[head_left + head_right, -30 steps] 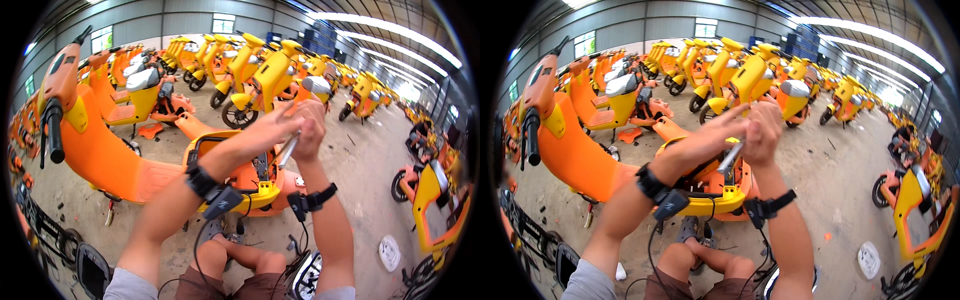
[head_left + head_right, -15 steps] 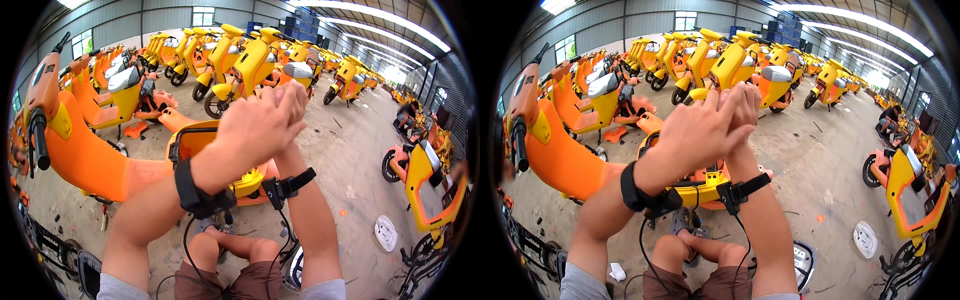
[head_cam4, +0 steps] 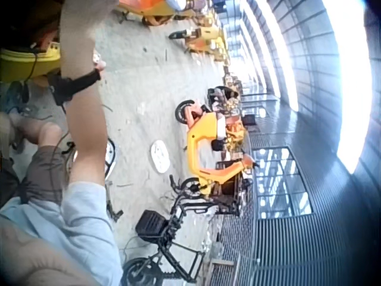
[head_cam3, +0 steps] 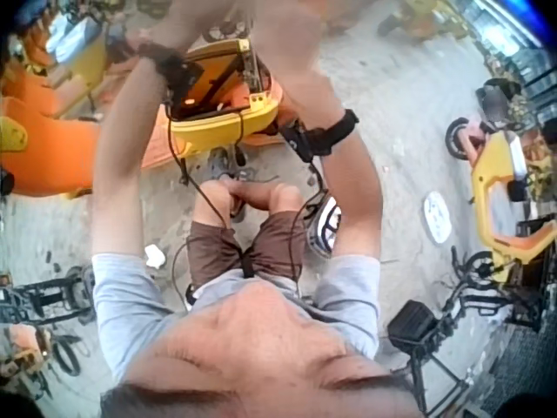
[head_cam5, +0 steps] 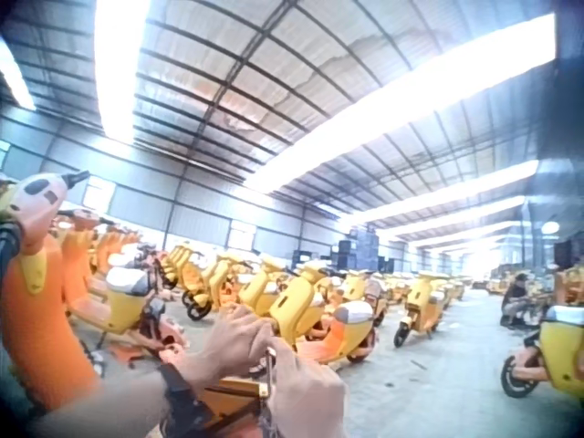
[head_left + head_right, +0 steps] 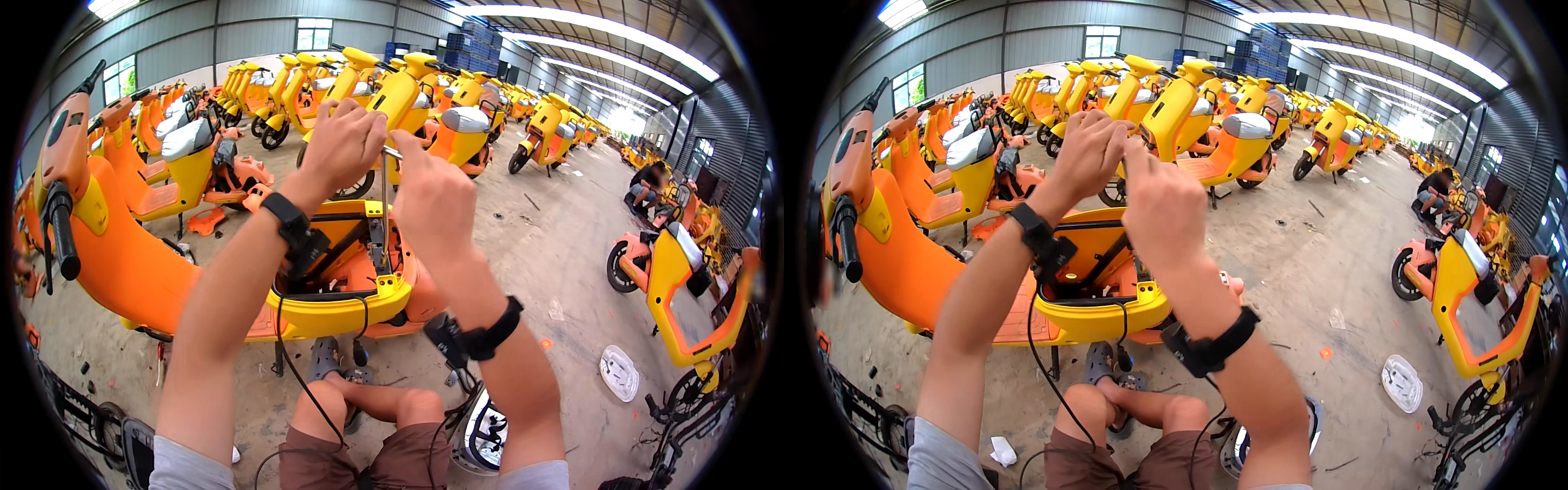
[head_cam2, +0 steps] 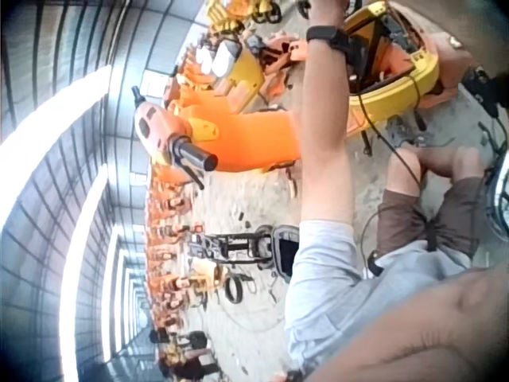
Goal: The person assembles an orange and yellow electric scooter by connecting internal electrical wires and using a T-handle wrench to tighten bolts on the frame.
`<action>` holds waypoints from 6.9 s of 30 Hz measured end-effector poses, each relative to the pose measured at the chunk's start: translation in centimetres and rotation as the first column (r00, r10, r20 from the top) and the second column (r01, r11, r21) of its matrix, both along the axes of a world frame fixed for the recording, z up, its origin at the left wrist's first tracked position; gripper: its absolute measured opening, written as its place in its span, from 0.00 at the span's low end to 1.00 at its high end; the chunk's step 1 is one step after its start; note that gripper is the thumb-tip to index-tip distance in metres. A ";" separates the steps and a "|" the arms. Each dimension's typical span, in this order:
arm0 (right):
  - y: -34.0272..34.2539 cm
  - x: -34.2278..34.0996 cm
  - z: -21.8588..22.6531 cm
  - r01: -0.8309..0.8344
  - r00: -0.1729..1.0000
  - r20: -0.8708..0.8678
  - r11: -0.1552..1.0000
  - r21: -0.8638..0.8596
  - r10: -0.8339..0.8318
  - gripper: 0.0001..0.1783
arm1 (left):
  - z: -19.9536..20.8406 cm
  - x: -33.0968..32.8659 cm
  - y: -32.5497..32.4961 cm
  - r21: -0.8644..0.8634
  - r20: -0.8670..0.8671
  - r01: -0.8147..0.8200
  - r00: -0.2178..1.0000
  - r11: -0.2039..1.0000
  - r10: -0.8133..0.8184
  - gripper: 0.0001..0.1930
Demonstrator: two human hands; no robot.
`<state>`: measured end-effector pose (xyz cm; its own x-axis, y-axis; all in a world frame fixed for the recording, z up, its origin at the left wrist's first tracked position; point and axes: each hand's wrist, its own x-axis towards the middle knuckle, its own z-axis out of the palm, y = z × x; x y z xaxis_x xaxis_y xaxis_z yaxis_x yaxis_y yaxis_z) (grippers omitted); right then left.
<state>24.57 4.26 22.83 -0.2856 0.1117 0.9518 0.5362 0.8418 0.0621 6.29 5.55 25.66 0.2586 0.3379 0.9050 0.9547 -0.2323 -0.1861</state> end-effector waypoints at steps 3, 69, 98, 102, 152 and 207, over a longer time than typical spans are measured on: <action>1.4 1.9 1.4 -0.152 0.986 0.045 0.972 -0.178 0.162 0.24 | -2.3 3.2 1.3 0.039 0.326 -0.006 0.945 0.999 -0.007 0.19; 0.4 -0.9 -1.2 0.106 0.982 -0.165 0.992 0.073 -0.093 0.04 | -0.1 2.3 -1.3 -0.069 0.025 0.147 0.989 0.987 -0.146 0.19; -0.3 2.1 -1.4 -0.801 0.596 -0.553 0.383 -0.460 0.582 0.31 | -0.8 4.7 1.1 -0.270 0.521 0.713 0.673 0.647 -0.525 0.20; 4.2 3.0 -2.2 -0.570 0.822 -0.173 0.776 -0.270 0.543 0.30 | -1.0 6.6 -0.3 -0.182 0.716 0.864 0.444 0.469 -0.539 0.32; 4.6 -0.6 -2.6 0.069 0.990 -0.135 0.967 0.245 -0.036 0.22 | -0.5 6.6 -4.7 -0.296 -0.258 -0.387 0.913 0.873 0.317 0.20; 5.8 3.7 2.7 -0.293 0.900 0.316 0.953 -0.074 0.301 0.24 | 2.5 4.1 -4.7 -0.794 0.489 0.409 0.869 0.451 0.073 0.33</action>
<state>28.27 10.05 25.57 -0.5975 -0.0043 0.8019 0.2159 0.9622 0.1660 10.39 0.87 28.21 0.1106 0.9763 0.1858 0.7867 -0.2003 0.5840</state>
